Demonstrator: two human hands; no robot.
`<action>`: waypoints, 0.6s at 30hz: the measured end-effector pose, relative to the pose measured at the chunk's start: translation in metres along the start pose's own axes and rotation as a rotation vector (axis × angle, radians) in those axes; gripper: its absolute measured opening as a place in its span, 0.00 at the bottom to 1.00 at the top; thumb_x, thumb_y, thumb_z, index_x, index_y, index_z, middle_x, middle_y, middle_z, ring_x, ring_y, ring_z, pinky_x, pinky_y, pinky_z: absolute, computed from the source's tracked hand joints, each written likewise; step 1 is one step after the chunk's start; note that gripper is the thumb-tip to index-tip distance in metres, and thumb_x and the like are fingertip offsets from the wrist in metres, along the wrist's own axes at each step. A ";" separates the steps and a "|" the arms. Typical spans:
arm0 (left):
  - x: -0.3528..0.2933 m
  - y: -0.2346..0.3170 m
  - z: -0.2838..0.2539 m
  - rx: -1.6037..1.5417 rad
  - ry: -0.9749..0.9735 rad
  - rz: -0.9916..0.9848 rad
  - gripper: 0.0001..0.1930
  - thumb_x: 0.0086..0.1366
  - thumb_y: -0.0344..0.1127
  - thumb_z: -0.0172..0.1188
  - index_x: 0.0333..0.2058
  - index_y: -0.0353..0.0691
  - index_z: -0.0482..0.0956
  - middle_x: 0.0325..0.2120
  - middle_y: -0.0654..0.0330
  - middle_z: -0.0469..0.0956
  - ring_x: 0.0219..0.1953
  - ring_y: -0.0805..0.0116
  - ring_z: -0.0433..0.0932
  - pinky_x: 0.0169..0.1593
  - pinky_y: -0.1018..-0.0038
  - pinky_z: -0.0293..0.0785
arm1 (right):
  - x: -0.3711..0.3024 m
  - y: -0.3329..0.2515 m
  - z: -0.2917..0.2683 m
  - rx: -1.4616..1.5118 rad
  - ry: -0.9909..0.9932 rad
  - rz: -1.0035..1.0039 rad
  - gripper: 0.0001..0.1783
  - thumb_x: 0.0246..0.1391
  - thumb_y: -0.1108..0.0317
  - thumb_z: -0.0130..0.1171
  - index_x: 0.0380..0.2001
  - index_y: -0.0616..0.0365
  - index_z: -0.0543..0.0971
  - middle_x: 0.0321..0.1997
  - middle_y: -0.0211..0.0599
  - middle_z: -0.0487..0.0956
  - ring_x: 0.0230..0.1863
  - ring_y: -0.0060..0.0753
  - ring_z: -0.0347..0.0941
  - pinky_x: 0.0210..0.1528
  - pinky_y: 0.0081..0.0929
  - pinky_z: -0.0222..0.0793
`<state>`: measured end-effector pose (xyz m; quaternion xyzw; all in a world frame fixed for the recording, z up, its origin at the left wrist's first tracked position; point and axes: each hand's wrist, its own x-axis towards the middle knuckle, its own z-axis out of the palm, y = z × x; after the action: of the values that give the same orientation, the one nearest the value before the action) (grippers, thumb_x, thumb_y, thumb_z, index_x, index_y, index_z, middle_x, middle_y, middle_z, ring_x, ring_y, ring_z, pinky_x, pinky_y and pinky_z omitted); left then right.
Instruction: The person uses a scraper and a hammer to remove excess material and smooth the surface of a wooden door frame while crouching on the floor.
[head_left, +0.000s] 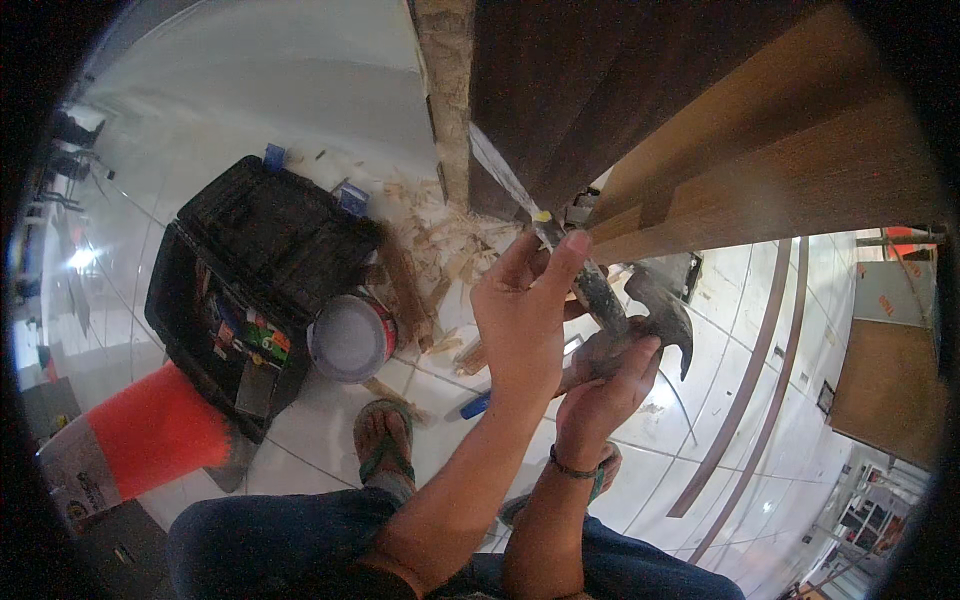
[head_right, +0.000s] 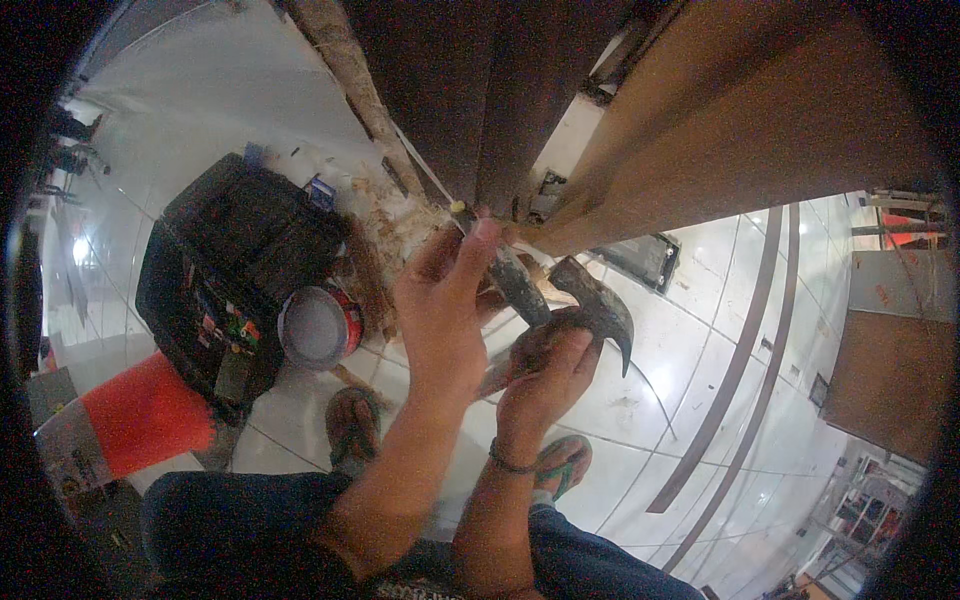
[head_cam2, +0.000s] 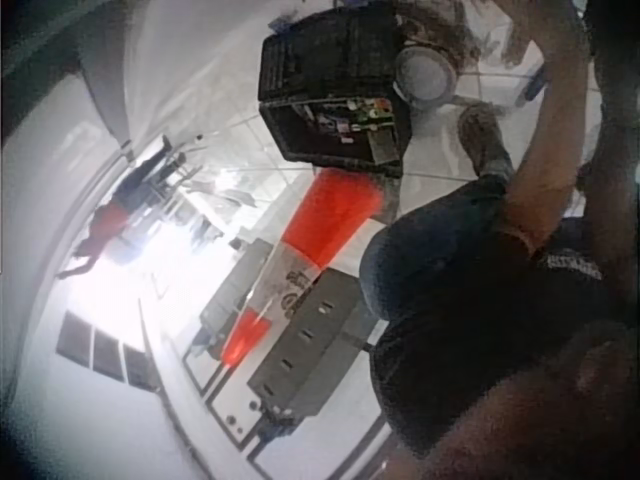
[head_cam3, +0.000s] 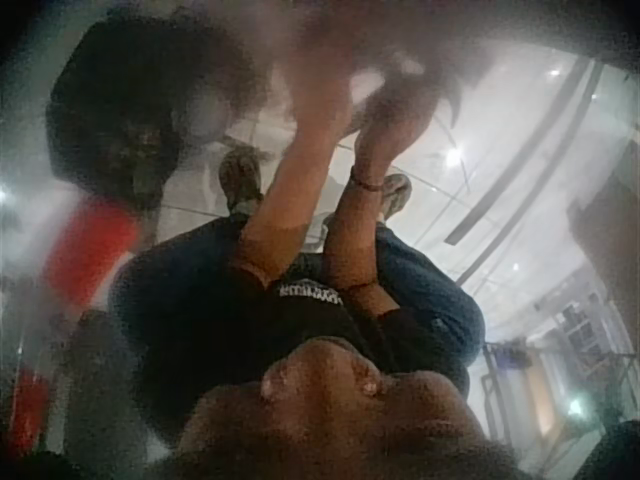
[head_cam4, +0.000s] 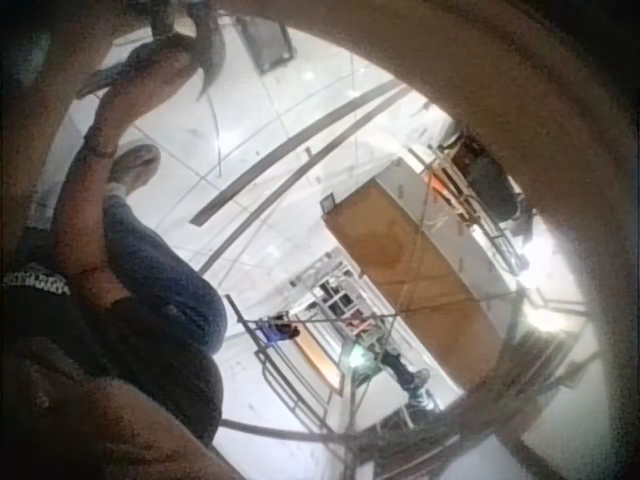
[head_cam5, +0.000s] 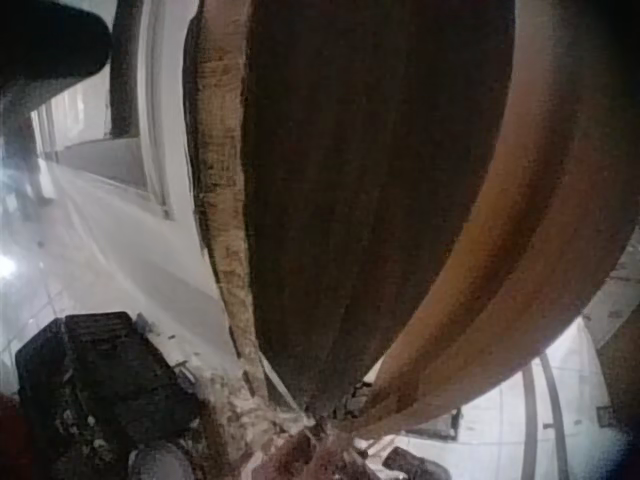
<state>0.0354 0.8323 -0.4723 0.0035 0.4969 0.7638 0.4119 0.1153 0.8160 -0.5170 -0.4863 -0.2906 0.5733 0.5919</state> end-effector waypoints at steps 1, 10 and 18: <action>0.002 -0.001 -0.002 -0.002 0.002 0.001 0.14 0.61 0.40 0.63 0.36 0.34 0.79 0.26 0.64 0.78 0.25 0.82 0.74 0.27 0.83 0.75 | 0.000 0.001 -0.002 -0.002 -0.003 0.000 0.17 0.64 0.54 0.46 0.44 0.57 0.67 0.26 0.27 0.69 0.20 0.15 0.61 0.17 0.15 0.56; 0.006 -0.006 -0.003 0.001 -0.017 0.006 0.14 0.61 0.40 0.63 0.37 0.33 0.78 0.26 0.65 0.76 0.26 0.83 0.73 0.27 0.83 0.75 | 0.002 -0.003 0.002 0.023 0.071 -0.006 0.15 0.64 0.56 0.47 0.42 0.57 0.67 0.25 0.27 0.68 0.19 0.16 0.61 0.17 0.15 0.55; 0.009 -0.006 0.003 -0.064 -0.022 0.014 0.14 0.60 0.39 0.63 0.37 0.32 0.78 0.25 0.65 0.76 0.26 0.82 0.73 0.26 0.83 0.75 | -0.017 0.007 0.006 0.064 0.218 -0.040 0.18 0.65 0.51 0.43 0.38 0.56 0.67 0.24 0.29 0.69 0.19 0.17 0.62 0.17 0.16 0.57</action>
<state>0.0346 0.8411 -0.4792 0.0021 0.4678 0.7820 0.4119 0.1042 0.8000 -0.5175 -0.5207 -0.2156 0.5139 0.6468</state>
